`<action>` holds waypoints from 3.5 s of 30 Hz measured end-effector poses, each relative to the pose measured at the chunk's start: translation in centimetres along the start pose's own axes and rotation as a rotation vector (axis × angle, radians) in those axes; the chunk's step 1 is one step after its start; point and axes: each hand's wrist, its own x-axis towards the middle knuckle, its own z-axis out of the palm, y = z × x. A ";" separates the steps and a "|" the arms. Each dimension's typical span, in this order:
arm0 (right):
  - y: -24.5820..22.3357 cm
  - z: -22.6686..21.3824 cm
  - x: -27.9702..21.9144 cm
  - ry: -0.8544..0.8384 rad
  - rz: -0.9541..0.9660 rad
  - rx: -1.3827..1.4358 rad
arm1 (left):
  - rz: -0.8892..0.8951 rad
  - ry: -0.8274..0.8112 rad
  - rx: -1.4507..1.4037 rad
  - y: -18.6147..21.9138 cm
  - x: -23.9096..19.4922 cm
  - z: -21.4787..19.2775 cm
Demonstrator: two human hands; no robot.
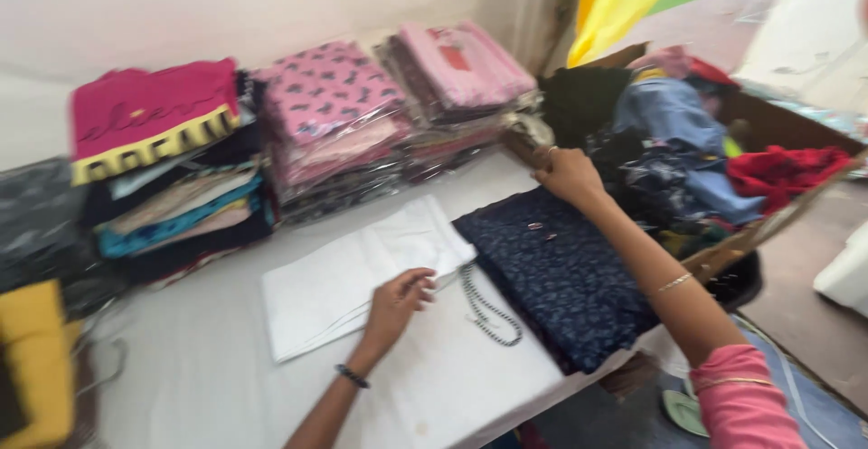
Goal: The person folds a pair of dark blue patterned shorts on a white table, then folds a pair of white shorts with a drawstring. The person arranges the drawstring on the folded white shorts before placing them on a stack.
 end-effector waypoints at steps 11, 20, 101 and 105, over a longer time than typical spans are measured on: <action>-27.8 14.3 -12.3 -0.391 -0.724 0.444 | 0.012 0.799 1.046 -8.0 -7.3 -17.6; -30.7 20.6 -16.3 -0.107 -0.646 0.368 | 0.119 0.479 -0.030 -3.0 -9.1 -14.0; -30.3 14.4 -17.3 -0.966 0.249 1.511 | 0.375 0.346 -0.760 -12.6 -6.4 -19.0; -30.4 8.6 -16.2 -1.220 0.642 1.703 | 0.403 0.278 -0.148 -14.7 -6.9 -19.3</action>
